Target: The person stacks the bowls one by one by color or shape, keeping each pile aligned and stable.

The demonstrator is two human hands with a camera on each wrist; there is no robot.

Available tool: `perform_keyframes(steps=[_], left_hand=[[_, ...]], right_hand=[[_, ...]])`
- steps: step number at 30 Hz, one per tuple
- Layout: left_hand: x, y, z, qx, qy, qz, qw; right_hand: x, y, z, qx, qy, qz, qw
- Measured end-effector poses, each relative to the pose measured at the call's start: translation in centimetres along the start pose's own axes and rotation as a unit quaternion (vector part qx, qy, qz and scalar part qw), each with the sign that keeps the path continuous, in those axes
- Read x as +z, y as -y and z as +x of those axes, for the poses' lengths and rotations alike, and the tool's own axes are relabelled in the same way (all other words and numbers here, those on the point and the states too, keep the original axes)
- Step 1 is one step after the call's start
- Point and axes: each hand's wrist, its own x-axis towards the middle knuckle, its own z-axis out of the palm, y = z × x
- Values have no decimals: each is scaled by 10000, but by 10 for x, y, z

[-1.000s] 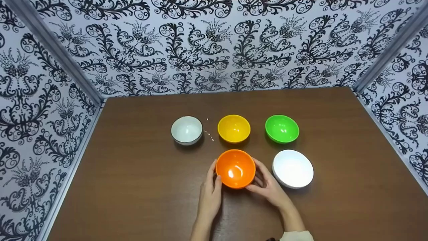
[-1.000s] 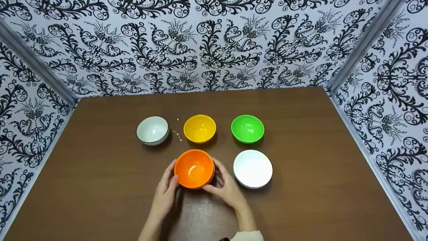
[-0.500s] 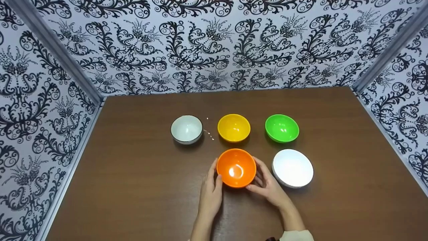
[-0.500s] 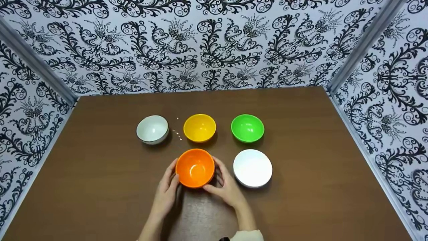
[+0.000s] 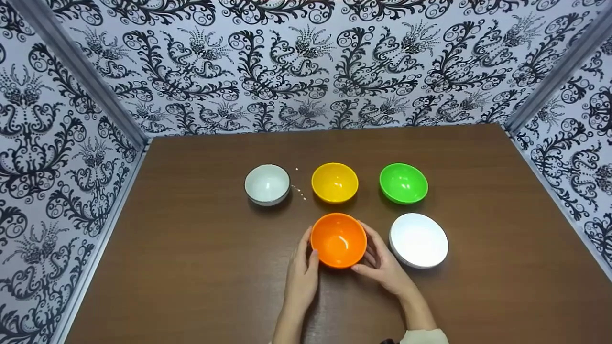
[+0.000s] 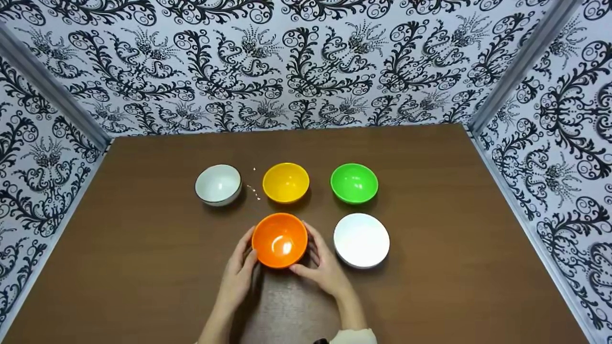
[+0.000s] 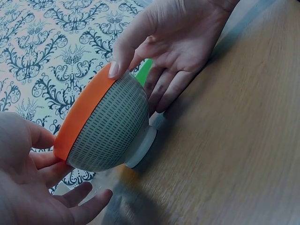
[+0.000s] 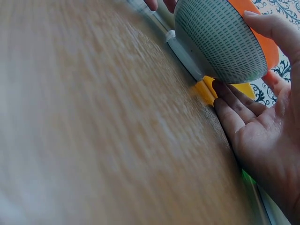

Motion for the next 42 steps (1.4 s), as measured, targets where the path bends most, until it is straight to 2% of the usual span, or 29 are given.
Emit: perform_keyframes(steps=[16,24,42], left_hand=[[-1,1,-3,-90,26,-16,10000],[0,2,-4,-31,15,-56,10000],[-1,1,-3,-205,94,-195,9996]], right_hand=[[-1,-3,0,-121,54,67,9999],[-1,-2,0,36,137,166,9998],[0,0,0,13,87,191,9998]])
